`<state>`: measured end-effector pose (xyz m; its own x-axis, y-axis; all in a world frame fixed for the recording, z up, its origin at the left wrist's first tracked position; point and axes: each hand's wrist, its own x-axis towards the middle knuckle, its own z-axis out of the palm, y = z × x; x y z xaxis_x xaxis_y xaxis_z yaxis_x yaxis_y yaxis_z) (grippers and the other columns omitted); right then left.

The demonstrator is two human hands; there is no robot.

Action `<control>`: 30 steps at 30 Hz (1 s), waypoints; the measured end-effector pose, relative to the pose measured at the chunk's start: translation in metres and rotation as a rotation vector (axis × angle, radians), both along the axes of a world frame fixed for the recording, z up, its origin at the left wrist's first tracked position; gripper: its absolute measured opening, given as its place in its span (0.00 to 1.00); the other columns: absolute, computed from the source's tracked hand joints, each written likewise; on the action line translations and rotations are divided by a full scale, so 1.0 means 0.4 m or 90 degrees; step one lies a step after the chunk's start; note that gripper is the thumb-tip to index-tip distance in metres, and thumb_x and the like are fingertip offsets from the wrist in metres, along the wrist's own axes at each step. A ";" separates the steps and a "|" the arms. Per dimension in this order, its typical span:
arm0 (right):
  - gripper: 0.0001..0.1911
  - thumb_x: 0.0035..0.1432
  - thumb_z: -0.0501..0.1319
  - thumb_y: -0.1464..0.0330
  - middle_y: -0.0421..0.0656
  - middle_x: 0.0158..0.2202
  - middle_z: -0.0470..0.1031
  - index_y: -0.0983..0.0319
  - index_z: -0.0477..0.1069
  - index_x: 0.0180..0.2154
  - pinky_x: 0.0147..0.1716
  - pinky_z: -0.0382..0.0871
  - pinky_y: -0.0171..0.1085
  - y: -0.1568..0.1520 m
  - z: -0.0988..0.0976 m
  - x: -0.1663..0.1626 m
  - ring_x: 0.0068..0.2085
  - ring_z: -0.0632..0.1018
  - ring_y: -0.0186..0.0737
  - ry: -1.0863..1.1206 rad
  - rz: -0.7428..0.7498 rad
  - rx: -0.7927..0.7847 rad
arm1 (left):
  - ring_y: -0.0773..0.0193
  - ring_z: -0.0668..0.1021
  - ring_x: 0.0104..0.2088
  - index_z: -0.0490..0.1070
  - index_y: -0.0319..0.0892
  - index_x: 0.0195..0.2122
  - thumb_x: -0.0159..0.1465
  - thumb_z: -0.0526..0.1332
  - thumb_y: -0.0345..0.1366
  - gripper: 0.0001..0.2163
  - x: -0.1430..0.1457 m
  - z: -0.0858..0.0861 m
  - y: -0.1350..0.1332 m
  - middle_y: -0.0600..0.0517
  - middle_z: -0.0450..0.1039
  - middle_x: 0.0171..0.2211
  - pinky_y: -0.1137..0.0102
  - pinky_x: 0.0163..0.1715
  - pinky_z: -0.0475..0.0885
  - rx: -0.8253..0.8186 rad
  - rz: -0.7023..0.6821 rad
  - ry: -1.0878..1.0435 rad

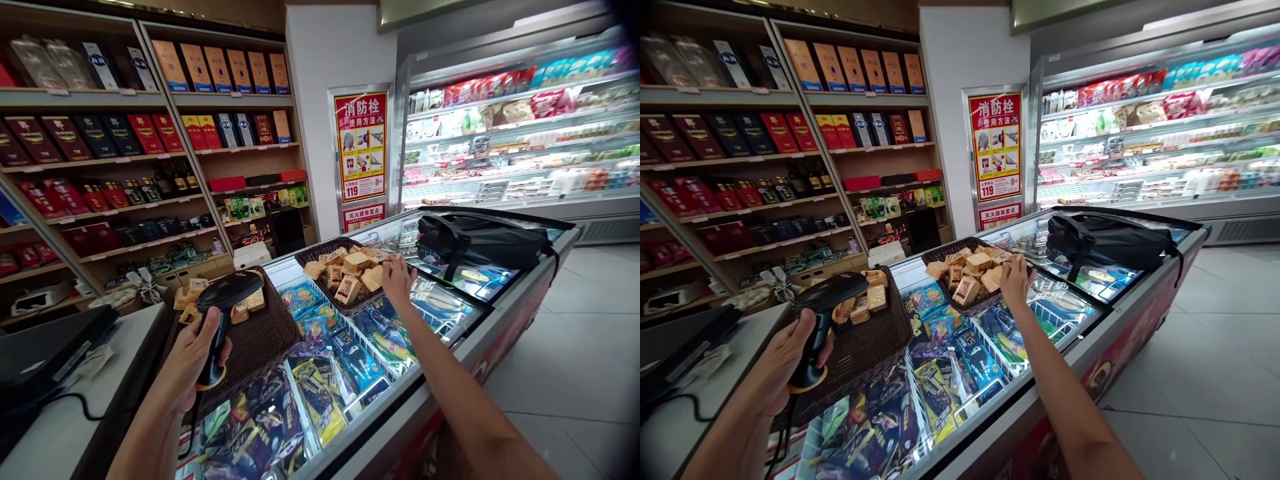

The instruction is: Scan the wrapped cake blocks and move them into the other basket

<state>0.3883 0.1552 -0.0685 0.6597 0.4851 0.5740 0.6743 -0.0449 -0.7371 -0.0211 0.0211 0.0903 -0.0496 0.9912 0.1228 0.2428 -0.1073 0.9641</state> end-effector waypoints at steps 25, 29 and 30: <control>0.38 0.43 0.72 0.73 0.58 0.61 0.64 0.66 0.65 0.57 0.57 0.65 0.49 0.190 0.127 -0.848 0.63 0.62 0.58 -0.469 0.585 -0.351 | 0.72 0.66 0.15 0.64 0.43 0.27 0.52 0.62 0.68 0.29 -0.113 -0.144 0.079 0.58 0.62 0.15 0.78 0.13 0.60 0.044 0.236 -0.218; 0.36 0.46 0.70 0.68 0.58 0.61 0.61 0.64 0.63 0.57 0.55 0.67 0.49 0.169 0.141 -0.806 0.62 0.62 0.59 -0.445 0.582 -0.296 | 0.72 0.65 0.15 0.63 0.43 0.29 0.52 0.63 0.68 0.29 -0.113 -0.138 0.059 0.60 0.61 0.16 0.78 0.12 0.59 0.026 0.194 -0.243; 0.37 0.45 0.71 0.66 0.56 0.60 0.62 0.63 0.62 0.56 0.54 0.68 0.50 0.157 0.146 -0.783 0.60 0.63 0.58 -0.408 0.584 -0.266 | 0.72 0.65 0.15 0.63 0.43 0.29 0.51 0.63 0.68 0.30 -0.112 -0.134 0.054 0.60 0.61 0.16 0.78 0.12 0.59 0.022 0.186 -0.253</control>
